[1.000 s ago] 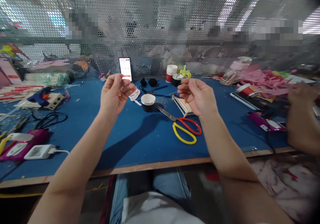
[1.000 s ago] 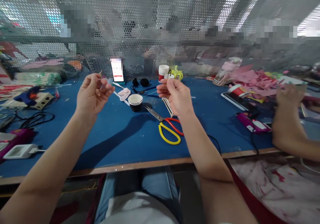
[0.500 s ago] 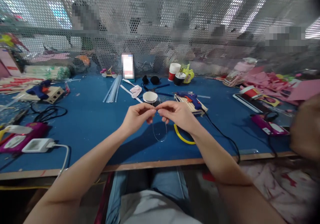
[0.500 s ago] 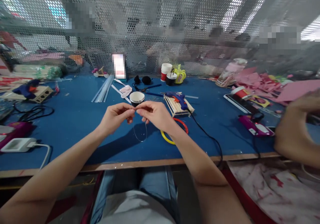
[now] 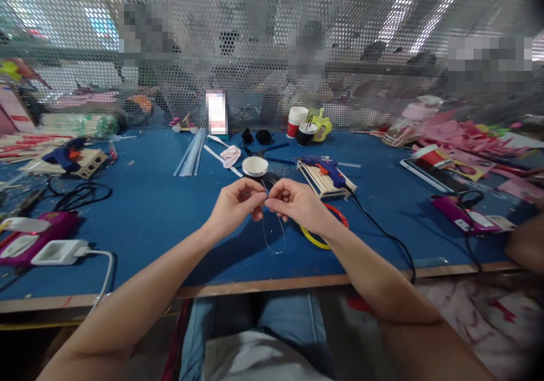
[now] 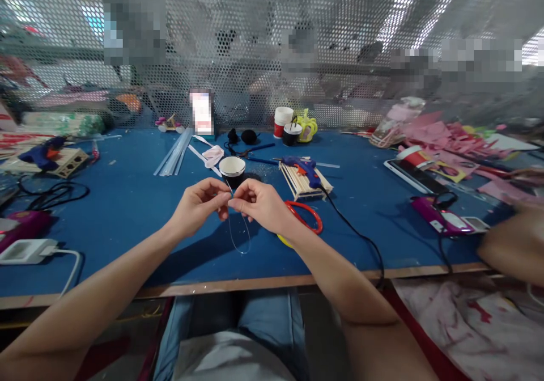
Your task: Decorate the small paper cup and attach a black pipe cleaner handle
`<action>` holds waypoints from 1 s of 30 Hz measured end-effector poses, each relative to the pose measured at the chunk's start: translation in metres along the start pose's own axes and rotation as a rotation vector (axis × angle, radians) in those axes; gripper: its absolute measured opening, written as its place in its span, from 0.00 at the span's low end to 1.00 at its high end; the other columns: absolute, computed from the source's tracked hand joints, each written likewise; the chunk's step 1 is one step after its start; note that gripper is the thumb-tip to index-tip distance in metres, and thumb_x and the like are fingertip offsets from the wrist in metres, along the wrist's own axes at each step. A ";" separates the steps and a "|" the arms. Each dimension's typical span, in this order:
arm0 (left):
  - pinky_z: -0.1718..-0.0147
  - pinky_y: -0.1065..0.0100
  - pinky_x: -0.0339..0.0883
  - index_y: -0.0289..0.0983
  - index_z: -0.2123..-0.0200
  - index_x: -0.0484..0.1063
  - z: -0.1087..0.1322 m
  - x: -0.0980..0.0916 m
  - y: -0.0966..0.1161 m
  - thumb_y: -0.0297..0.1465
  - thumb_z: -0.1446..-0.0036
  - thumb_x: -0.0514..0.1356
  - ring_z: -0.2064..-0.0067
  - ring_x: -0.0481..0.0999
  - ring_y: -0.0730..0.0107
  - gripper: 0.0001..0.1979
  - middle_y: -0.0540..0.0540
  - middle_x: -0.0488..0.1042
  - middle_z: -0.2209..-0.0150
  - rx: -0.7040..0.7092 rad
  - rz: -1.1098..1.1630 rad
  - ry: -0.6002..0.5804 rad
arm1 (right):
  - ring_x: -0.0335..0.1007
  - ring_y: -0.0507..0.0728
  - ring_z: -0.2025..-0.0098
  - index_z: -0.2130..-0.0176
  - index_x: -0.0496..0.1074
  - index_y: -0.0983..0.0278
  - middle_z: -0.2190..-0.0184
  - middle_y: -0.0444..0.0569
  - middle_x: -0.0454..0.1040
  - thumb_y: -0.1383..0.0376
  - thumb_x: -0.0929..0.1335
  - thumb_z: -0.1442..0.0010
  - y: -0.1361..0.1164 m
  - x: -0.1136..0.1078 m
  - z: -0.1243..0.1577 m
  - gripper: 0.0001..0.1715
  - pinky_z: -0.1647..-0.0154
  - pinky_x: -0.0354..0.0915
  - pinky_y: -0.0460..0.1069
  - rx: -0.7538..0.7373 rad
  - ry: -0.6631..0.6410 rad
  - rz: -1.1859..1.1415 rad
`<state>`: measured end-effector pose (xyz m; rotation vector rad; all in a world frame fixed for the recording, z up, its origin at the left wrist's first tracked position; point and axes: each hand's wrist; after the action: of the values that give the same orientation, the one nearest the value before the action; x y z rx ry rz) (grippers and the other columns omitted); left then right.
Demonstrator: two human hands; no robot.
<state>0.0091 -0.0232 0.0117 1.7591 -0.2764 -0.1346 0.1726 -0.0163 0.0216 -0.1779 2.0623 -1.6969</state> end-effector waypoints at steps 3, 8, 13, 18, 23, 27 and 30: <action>0.82 0.73 0.66 0.33 0.70 0.67 -0.001 -0.002 -0.002 0.33 0.55 0.63 0.81 0.71 0.76 0.10 0.52 0.69 0.78 -0.013 0.035 0.011 | 0.62 0.46 0.80 0.71 0.63 0.65 0.79 0.42 0.68 0.58 0.70 0.52 0.001 0.002 0.001 0.15 0.83 0.61 0.41 0.008 -0.026 -0.017; 0.83 0.75 0.65 0.33 0.70 0.69 -0.002 -0.004 -0.005 0.33 0.55 0.64 0.82 0.69 0.79 0.11 0.52 0.69 0.79 -0.044 0.110 -0.002 | 0.62 0.46 0.81 0.72 0.63 0.65 0.79 0.42 0.68 0.58 0.70 0.52 0.001 0.003 0.000 0.15 0.83 0.61 0.41 0.032 -0.059 -0.033; 0.83 0.75 0.64 0.33 0.71 0.69 -0.003 -0.005 -0.007 0.33 0.56 0.64 0.82 0.69 0.79 0.11 0.52 0.69 0.78 -0.086 0.187 -0.027 | 0.61 0.45 0.81 0.72 0.63 0.65 0.81 0.41 0.67 0.59 0.70 0.51 0.003 0.004 -0.001 0.15 0.83 0.60 0.41 0.032 -0.089 -0.055; 0.83 0.76 0.64 0.32 0.72 0.67 -0.002 -0.005 -0.008 0.33 0.54 0.64 0.82 0.69 0.80 0.10 0.52 0.69 0.78 -0.090 0.198 -0.043 | 0.62 0.45 0.81 0.72 0.62 0.66 0.80 0.41 0.68 0.59 0.69 0.49 0.005 0.006 -0.002 0.14 0.82 0.60 0.41 0.039 -0.110 -0.063; 0.83 0.76 0.64 0.33 0.73 0.66 -0.001 -0.003 -0.008 0.32 0.55 0.64 0.81 0.69 0.79 0.10 0.52 0.69 0.79 -0.073 0.216 -0.013 | 0.62 0.46 0.80 0.72 0.63 0.66 0.78 0.43 0.70 0.59 0.69 0.50 0.006 0.007 -0.002 0.14 0.82 0.61 0.42 0.040 -0.127 -0.097; 0.83 0.76 0.65 0.32 0.73 0.67 0.000 -0.001 -0.008 0.32 0.55 0.64 0.82 0.69 0.80 0.10 0.52 0.69 0.79 -0.060 0.228 0.006 | 0.62 0.46 0.79 0.72 0.64 0.66 0.76 0.45 0.72 0.58 0.69 0.49 0.006 0.007 -0.002 0.14 0.82 0.61 0.42 0.048 -0.134 -0.110; 0.83 0.76 0.65 0.32 0.74 0.67 0.000 -0.001 -0.008 0.32 0.56 0.65 0.83 0.68 0.81 0.11 0.52 0.70 0.79 -0.063 0.237 0.008 | 0.63 0.46 0.79 0.71 0.65 0.66 0.74 0.47 0.73 0.57 0.68 0.49 0.007 0.008 -0.003 0.14 0.81 0.62 0.42 0.051 -0.145 -0.128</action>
<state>0.0093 -0.0211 0.0041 1.6503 -0.4672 0.0341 0.1655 -0.0156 0.0133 -0.4128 1.9356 -1.7546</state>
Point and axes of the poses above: each hand's wrist, its own z-axis away from the middle knuckle, its own x-axis out of the palm, y = z × x
